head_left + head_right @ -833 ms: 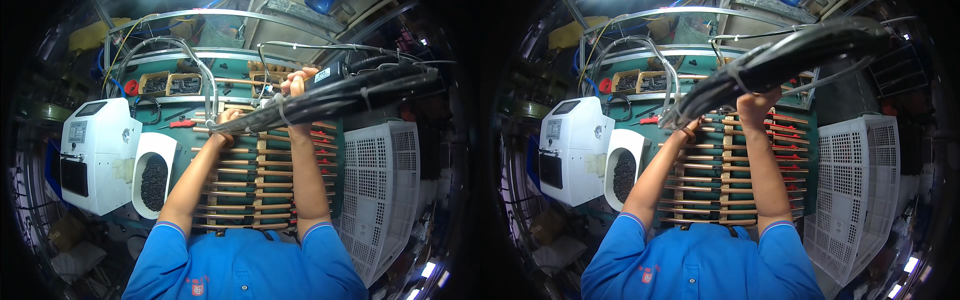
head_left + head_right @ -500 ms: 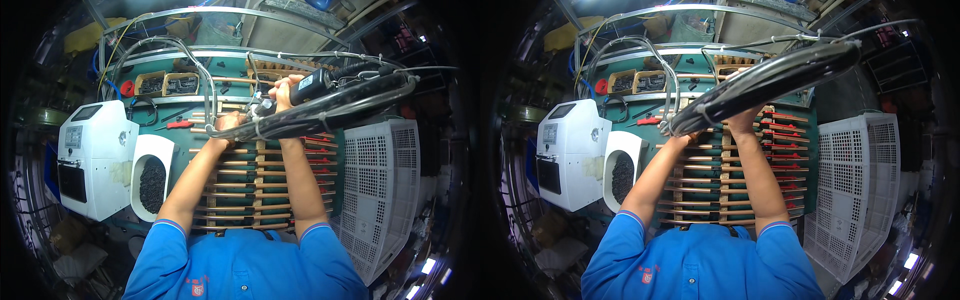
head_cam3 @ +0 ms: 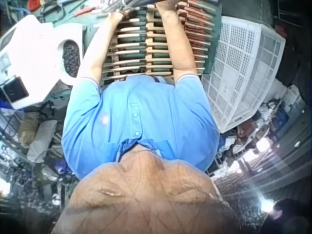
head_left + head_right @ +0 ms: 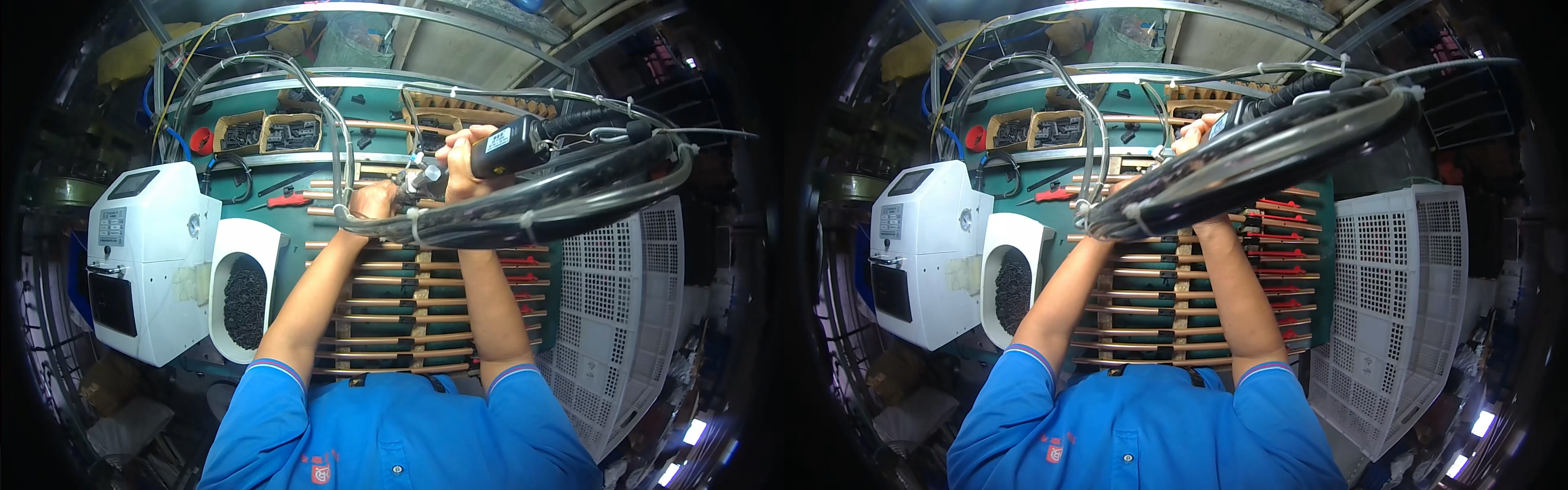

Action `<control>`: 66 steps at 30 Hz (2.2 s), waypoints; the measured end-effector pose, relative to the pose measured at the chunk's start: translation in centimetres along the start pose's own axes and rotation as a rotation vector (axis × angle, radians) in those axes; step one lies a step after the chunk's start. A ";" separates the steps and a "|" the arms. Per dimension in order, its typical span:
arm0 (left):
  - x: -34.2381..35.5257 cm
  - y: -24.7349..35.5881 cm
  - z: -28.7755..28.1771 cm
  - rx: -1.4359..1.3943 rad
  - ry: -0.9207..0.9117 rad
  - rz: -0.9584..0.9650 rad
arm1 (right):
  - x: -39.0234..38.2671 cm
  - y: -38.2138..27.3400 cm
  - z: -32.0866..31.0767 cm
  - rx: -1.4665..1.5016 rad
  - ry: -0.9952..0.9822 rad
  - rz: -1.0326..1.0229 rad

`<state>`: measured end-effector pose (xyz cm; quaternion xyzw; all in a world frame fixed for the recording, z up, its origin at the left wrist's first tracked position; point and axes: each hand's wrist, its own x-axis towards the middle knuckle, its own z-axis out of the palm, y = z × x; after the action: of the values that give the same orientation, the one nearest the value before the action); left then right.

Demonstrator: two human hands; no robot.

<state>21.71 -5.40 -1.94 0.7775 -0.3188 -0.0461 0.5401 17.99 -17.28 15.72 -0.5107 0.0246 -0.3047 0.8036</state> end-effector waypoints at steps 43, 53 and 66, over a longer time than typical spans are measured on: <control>-2.1 2.1 1.6 0.485 -0.142 -0.083 | 0.3 -4.0 -0.5 -0.490 -0.042 -0.382; -3.2 -1.4 3.0 0.529 -0.033 -0.057 | -1.4 0.5 -3.4 -0.427 -0.012 -0.251; -3.1 -4.8 4.4 -0.204 0.124 0.005 | -3.1 0.0 -1.4 -0.399 -0.087 -0.252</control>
<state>19.60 -6.21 -8.79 0.7191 -0.2804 -0.0290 0.6351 14.96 -16.82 14.19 -0.6709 -0.0144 -0.3695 0.6427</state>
